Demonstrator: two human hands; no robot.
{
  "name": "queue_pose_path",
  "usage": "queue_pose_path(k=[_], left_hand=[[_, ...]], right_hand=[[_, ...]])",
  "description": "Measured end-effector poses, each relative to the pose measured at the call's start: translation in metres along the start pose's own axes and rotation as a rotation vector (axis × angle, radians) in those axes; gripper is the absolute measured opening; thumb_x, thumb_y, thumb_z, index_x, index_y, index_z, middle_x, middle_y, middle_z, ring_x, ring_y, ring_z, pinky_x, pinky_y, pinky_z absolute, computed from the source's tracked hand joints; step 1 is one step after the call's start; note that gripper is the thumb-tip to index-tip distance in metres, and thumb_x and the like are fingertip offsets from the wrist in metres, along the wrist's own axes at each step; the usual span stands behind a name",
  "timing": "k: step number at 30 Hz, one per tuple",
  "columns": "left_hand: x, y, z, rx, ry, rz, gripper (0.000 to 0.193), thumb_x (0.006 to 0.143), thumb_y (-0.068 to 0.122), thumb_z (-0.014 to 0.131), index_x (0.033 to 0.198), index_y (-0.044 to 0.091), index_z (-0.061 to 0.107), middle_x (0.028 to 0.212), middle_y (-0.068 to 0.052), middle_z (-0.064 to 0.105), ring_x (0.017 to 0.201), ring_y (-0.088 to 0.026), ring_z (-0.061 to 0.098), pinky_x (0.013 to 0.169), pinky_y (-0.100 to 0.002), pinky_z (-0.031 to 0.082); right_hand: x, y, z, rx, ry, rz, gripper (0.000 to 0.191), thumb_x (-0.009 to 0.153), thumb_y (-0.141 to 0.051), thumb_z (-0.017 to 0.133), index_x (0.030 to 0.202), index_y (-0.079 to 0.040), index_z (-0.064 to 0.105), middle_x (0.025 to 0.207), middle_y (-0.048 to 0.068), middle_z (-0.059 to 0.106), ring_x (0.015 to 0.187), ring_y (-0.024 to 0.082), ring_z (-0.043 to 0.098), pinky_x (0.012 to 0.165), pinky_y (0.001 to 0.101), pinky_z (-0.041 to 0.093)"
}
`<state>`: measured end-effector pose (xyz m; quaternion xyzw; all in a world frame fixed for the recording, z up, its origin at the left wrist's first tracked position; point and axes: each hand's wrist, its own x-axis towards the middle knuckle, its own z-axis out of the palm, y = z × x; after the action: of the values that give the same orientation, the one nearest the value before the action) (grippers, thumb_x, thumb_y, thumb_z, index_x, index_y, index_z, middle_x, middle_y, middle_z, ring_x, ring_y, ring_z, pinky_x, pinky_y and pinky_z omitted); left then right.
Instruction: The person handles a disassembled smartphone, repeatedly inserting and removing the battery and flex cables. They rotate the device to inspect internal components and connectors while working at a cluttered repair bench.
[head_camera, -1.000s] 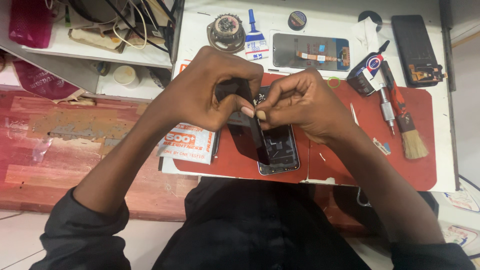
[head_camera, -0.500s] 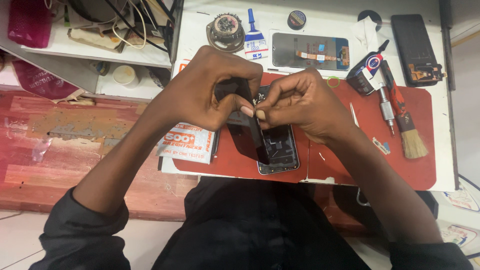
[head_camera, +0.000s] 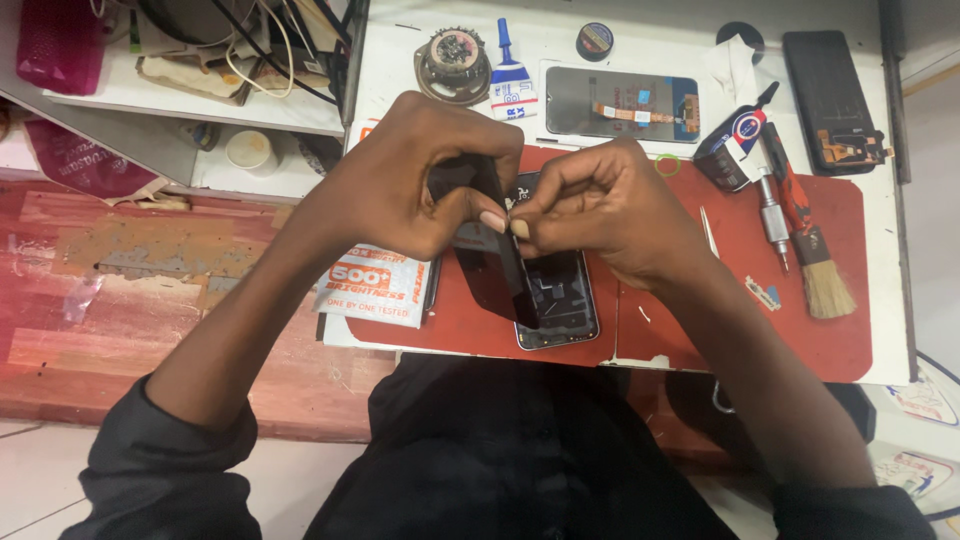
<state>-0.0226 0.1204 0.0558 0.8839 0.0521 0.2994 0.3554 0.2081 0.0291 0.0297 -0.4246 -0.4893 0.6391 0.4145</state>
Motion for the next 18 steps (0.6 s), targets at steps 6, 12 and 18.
queue_pose_path(k=[6,12,18], left_hand=[[0.000,0.001,-0.001,-0.004,-0.013,-0.006,0.012,0.071,0.001,0.063,0.082,0.001,0.057,0.072,-0.009,0.059,0.061,-0.025,0.054,0.060,-0.036,0.043],[0.001,0.001,0.000,0.025,-0.017,0.002,0.015,0.066,-0.001,0.057,0.081,0.000,0.056,0.070,-0.010,0.057,0.060,-0.027,0.051,0.059,-0.037,0.043],[0.002,0.001,-0.002,0.024,-0.029,0.014,0.013,0.073,0.003,0.064,0.084,0.001,0.057,0.073,-0.009,0.061,0.064,-0.027,0.056,0.062,-0.039,0.044]], right_hand=[[-0.004,-0.005,0.002,-0.021,0.006,0.010,0.005,0.085,0.005,0.077,0.088,0.005,0.073,0.088,0.015,0.078,0.077,0.015,0.076,0.073,0.0290,0.066],[-0.007,-0.011,0.004,-0.065,0.001,0.015,0.008,0.087,-0.001,0.078,0.090,0.005,0.072,0.088,0.014,0.077,0.079,0.015,0.076,0.073,0.0285,0.067],[-0.028,-0.039,0.017,-0.530,0.120,0.050,0.014,0.085,-0.011,0.078,0.098,-0.006,0.079,0.088,0.005,0.080,0.079,0.012,0.077,0.073,0.0275,0.066]])
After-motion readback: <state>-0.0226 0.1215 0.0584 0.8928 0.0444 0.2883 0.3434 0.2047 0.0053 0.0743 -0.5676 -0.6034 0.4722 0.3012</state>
